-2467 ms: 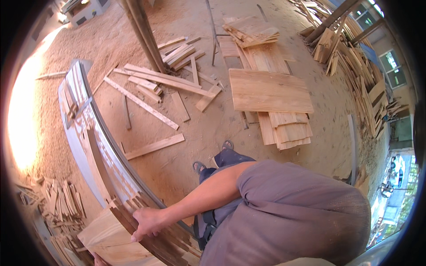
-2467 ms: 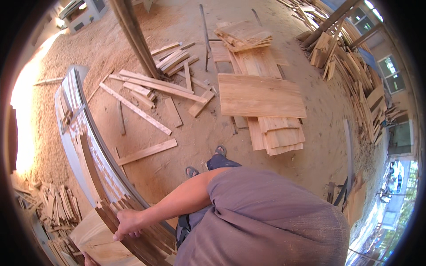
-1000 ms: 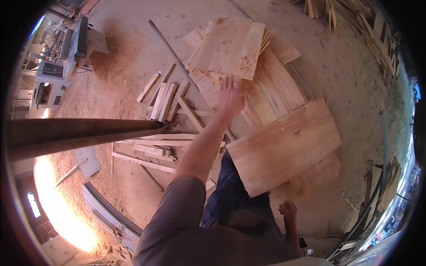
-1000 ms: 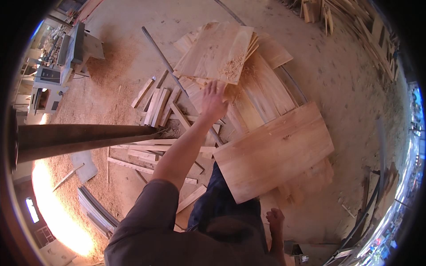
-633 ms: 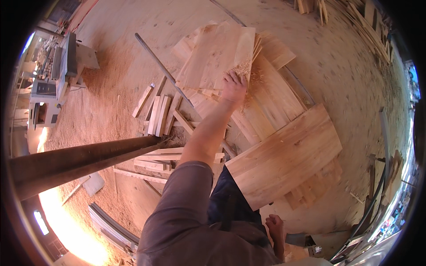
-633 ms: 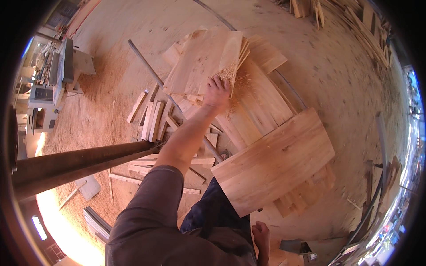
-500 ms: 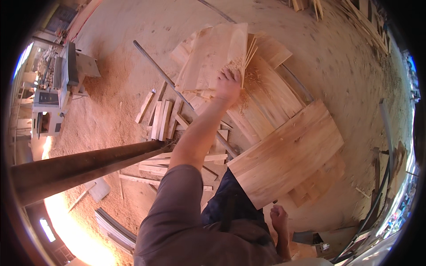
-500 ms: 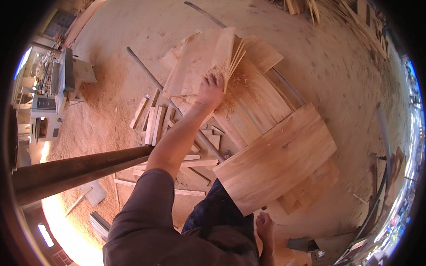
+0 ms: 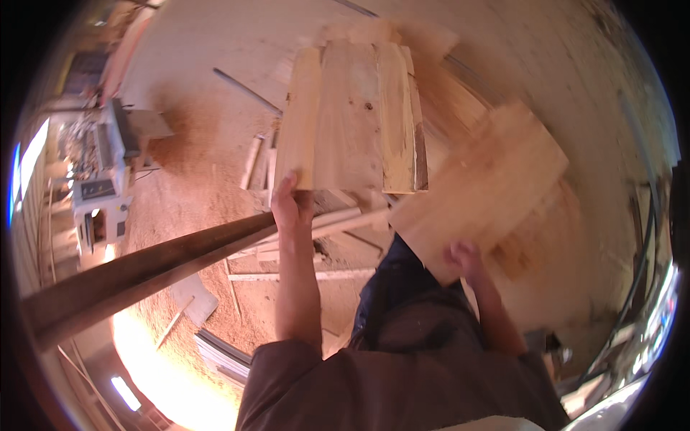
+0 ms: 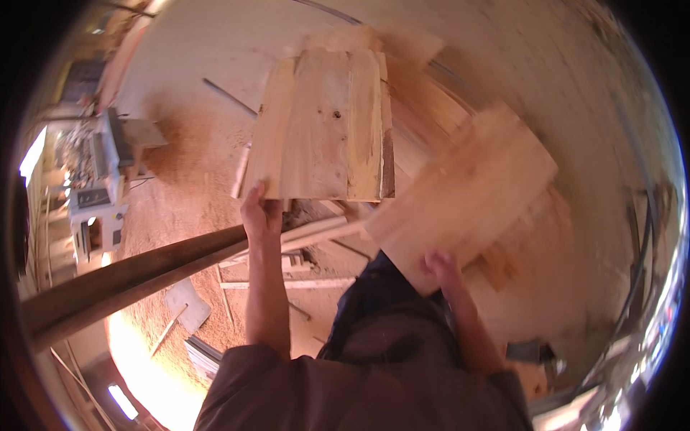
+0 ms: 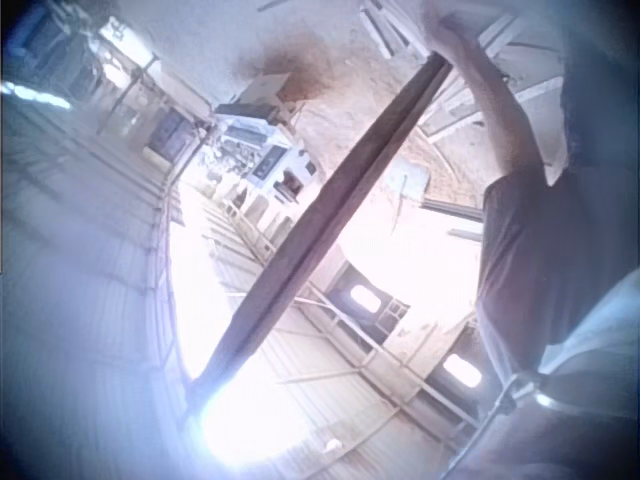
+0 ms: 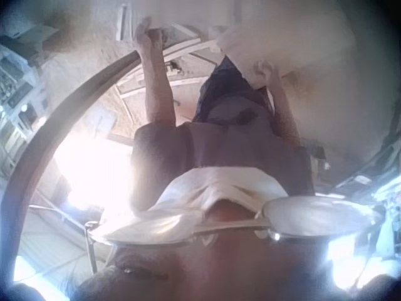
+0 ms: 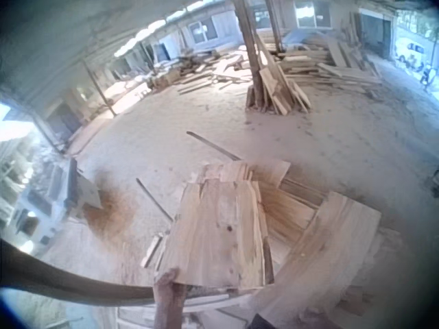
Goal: The person picks up wood slabs one at a time, places them against a fence on a workbench to measure them with a tape measure, and затем stacks them into a pile.
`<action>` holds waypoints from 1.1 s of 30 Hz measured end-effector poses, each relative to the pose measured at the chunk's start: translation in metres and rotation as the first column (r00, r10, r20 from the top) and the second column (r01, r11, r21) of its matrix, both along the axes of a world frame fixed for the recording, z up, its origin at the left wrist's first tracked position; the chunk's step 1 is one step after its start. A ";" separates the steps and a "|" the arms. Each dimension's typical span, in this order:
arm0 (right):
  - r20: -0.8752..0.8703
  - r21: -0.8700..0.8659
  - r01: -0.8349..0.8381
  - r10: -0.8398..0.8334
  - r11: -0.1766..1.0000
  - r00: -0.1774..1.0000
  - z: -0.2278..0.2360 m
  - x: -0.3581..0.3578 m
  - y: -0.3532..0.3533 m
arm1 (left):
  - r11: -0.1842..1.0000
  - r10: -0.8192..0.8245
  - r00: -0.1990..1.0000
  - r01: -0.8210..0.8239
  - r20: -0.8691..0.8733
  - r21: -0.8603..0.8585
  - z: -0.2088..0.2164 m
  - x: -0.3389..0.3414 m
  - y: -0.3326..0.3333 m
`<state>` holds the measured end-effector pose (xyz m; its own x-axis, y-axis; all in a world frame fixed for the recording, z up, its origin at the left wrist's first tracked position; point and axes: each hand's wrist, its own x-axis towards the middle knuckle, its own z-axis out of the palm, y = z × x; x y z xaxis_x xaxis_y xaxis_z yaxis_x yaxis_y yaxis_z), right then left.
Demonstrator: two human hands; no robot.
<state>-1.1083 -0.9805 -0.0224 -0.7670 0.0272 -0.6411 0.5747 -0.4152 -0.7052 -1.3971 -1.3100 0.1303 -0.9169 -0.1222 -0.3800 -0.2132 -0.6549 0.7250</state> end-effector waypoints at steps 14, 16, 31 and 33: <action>0.159 -0.493 0.372 -0.338 0.787 0.927 0.032 -0.077 0.014 | 0.959 -0.238 0.928 0.178 0.287 0.219 -0.084 0.128 0.036; 0.138 -0.485 0.376 -0.356 0.789 0.924 0.030 -0.074 0.018 | 0.957 -0.253 0.915 0.191 0.313 0.218 -0.095 0.125 0.037; -0.037 -0.224 0.605 -0.627 0.764 0.778 0.047 0.003 0.124 | 0.600 -0.769 0.511 0.785 0.385 0.155 -0.145 0.102 0.188; -0.006 -0.150 0.656 -0.665 0.739 0.747 0.073 -0.003 0.135 | 0.573 -0.775 0.472 0.805 0.421 0.152 -0.149 0.103 0.205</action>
